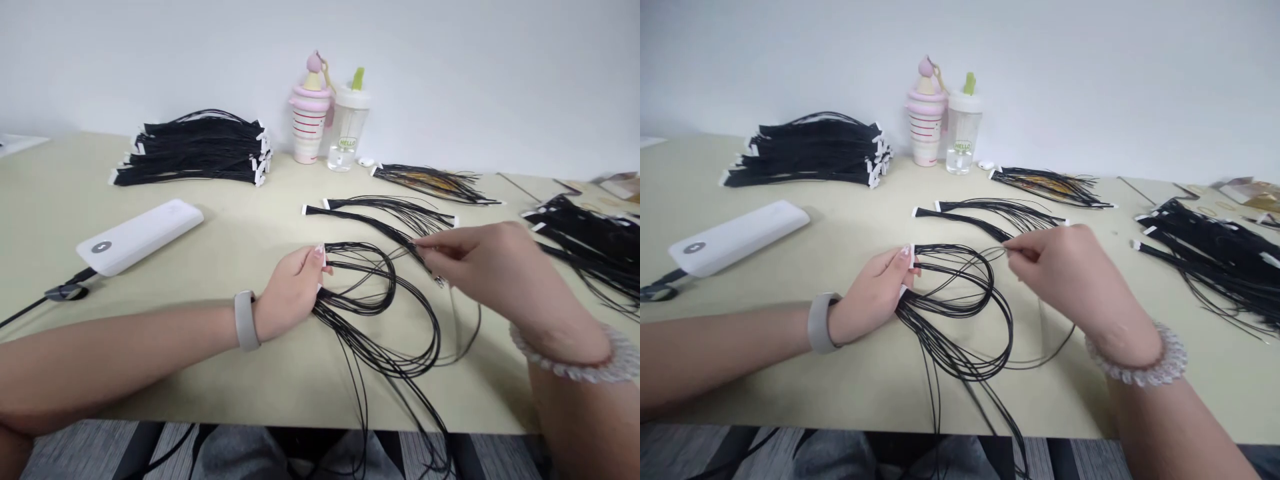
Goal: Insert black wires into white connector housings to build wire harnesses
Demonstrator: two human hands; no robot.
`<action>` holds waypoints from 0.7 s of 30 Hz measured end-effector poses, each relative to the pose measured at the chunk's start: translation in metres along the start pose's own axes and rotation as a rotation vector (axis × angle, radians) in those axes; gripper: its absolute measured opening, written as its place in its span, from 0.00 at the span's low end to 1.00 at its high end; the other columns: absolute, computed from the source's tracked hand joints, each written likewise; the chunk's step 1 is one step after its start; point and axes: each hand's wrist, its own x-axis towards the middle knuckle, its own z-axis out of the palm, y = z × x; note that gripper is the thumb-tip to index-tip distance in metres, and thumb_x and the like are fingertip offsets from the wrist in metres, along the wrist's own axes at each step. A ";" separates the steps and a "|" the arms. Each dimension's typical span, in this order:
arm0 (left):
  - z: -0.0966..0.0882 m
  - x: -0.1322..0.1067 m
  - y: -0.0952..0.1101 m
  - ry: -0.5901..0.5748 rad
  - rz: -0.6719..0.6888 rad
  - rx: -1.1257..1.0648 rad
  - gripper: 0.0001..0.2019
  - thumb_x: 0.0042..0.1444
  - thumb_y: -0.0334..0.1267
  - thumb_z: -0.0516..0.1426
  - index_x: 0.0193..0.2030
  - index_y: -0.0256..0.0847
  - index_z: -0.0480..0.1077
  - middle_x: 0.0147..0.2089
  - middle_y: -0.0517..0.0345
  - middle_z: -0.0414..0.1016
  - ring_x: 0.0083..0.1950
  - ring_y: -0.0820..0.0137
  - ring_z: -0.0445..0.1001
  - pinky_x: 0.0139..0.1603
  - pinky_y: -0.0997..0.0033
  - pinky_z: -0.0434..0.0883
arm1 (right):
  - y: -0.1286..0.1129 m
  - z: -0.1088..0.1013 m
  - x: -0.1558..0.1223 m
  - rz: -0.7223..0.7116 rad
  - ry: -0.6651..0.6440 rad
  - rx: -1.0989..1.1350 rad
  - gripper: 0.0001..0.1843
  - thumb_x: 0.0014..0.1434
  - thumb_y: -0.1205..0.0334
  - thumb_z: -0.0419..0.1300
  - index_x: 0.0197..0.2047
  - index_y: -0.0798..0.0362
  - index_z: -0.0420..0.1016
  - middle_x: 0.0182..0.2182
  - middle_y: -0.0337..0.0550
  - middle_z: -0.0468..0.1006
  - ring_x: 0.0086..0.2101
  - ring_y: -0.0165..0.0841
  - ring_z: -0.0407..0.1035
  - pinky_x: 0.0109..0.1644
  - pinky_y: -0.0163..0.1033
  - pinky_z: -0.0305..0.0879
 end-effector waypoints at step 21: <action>0.000 -0.002 0.000 -0.030 0.051 0.006 0.20 0.61 0.47 0.41 0.22 0.39 0.55 0.21 0.62 0.58 0.28 0.75 0.63 0.33 0.74 0.63 | -0.014 0.016 -0.003 0.057 -0.128 0.776 0.24 0.57 0.64 0.53 0.58 0.51 0.59 0.27 0.40 0.74 0.24 0.26 0.69 0.27 0.33 0.67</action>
